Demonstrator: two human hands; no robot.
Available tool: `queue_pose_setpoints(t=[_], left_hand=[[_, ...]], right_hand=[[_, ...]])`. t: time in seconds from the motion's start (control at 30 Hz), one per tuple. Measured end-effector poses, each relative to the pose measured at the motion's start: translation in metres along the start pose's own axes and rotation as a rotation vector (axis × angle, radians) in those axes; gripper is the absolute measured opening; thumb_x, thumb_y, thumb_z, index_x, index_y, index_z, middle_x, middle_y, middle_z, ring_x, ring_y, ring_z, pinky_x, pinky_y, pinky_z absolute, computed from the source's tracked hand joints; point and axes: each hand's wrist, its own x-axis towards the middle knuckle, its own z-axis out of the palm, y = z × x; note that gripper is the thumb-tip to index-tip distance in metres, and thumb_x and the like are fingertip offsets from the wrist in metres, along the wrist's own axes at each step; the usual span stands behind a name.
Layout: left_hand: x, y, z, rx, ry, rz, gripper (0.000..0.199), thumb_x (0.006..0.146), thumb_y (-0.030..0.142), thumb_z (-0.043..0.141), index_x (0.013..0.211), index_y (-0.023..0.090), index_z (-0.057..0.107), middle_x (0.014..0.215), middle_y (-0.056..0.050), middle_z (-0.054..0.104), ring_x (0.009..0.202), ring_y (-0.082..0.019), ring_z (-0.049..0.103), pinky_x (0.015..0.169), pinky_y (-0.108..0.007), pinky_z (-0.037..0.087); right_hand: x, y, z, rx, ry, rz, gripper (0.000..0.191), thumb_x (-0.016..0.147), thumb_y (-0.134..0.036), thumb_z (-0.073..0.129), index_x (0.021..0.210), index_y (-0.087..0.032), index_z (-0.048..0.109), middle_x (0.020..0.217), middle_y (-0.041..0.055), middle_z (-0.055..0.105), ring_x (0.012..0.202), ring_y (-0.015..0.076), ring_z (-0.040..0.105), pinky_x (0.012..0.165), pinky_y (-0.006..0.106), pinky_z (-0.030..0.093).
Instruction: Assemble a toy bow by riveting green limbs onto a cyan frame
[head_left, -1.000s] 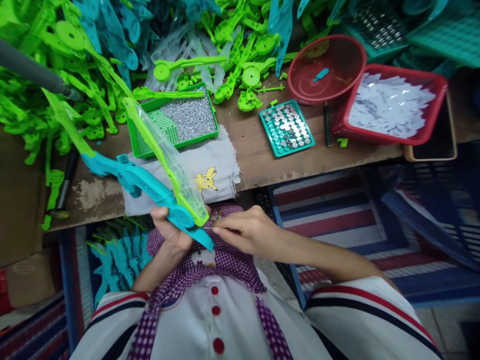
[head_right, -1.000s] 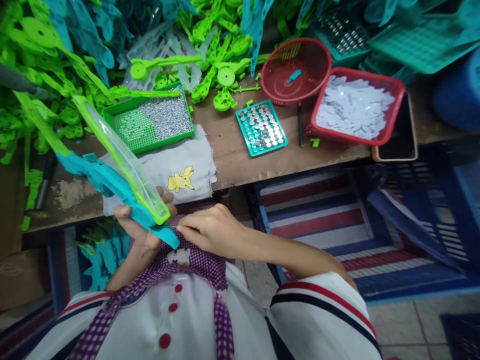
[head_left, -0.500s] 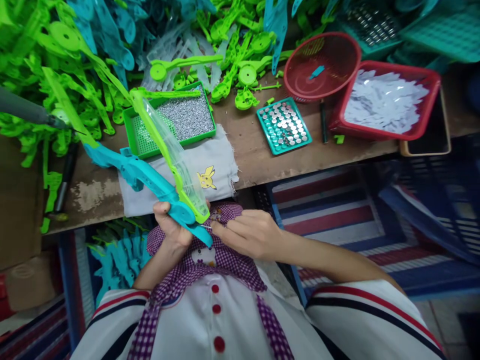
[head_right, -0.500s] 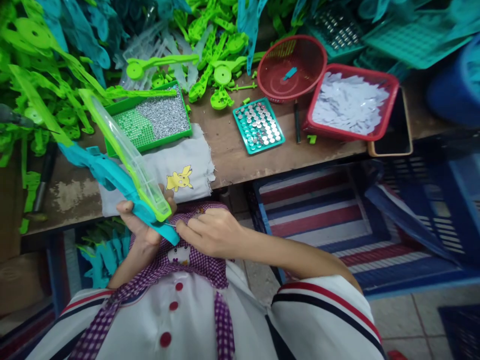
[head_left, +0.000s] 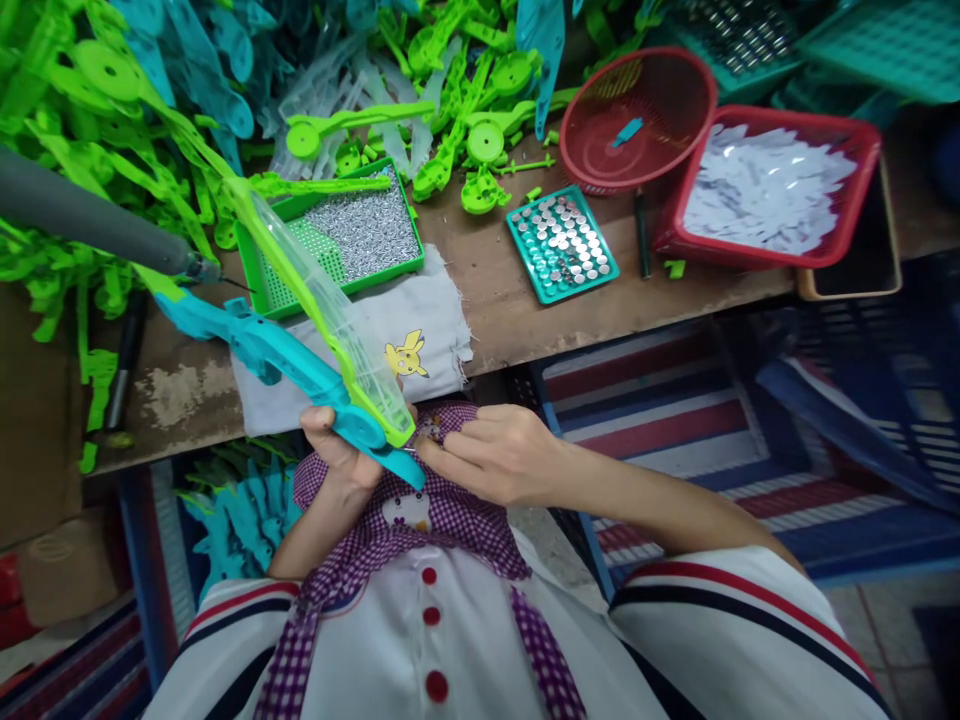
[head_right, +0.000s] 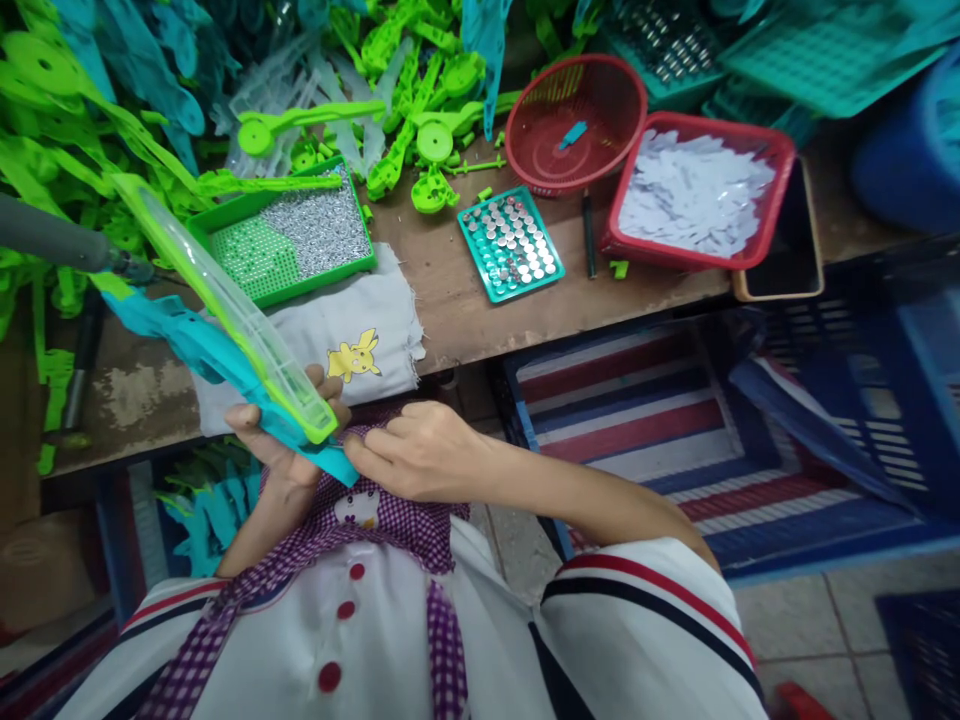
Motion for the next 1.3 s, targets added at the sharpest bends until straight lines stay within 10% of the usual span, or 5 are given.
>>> queue_pose_setpoints(t=[0.27, 0.7, 1.3], left_hand=[[0.002, -0.004, 0.010, 0.056, 0.114, 0.070, 0.050, 0.052, 0.036, 0.078, 0.099, 0.026, 0.065, 0.099, -0.003, 0.073, 0.100, -0.030, 0.067, 0.059, -0.030, 0.061], [0.009, -0.009, 0.006, 0.036, 0.137, 0.083, 0.048, 0.057, 0.037, 0.076, 0.103, 0.029, 0.066, 0.109, 0.000, 0.074, 0.110, -0.029, 0.067, 0.087, -0.039, 0.060], [0.021, -0.014, 0.006, 0.099, 0.168, 0.149, 0.036, 0.059, 0.036, 0.070, 0.094, 0.027, 0.069, 0.099, 0.001, 0.076, 0.102, -0.024, 0.069, 0.086, -0.033, 0.058]], right_hand=[[-0.009, -0.017, 0.012, -0.119, 0.116, 0.114, 0.022, 0.097, -0.013, 0.048, 0.099, -0.014, 0.070, 0.054, -0.0064, 0.040, 0.051, 0.0090, 0.033, 0.051, 0.028, 0.024], [-0.012, -0.029, 0.018, -0.071, 0.033, 0.301, 0.021, 0.096, -0.015, 0.048, 0.102, -0.014, 0.068, 0.058, -0.0044, 0.049, 0.054, 0.0095, 0.041, 0.054, 0.029, 0.028], [-0.018, -0.039, 0.030, -0.079, 0.077, 0.448, 0.028, 0.096, -0.016, 0.047, 0.108, -0.015, 0.072, 0.059, -0.0036, 0.051, 0.051, 0.0089, 0.041, 0.053, 0.027, 0.032]])
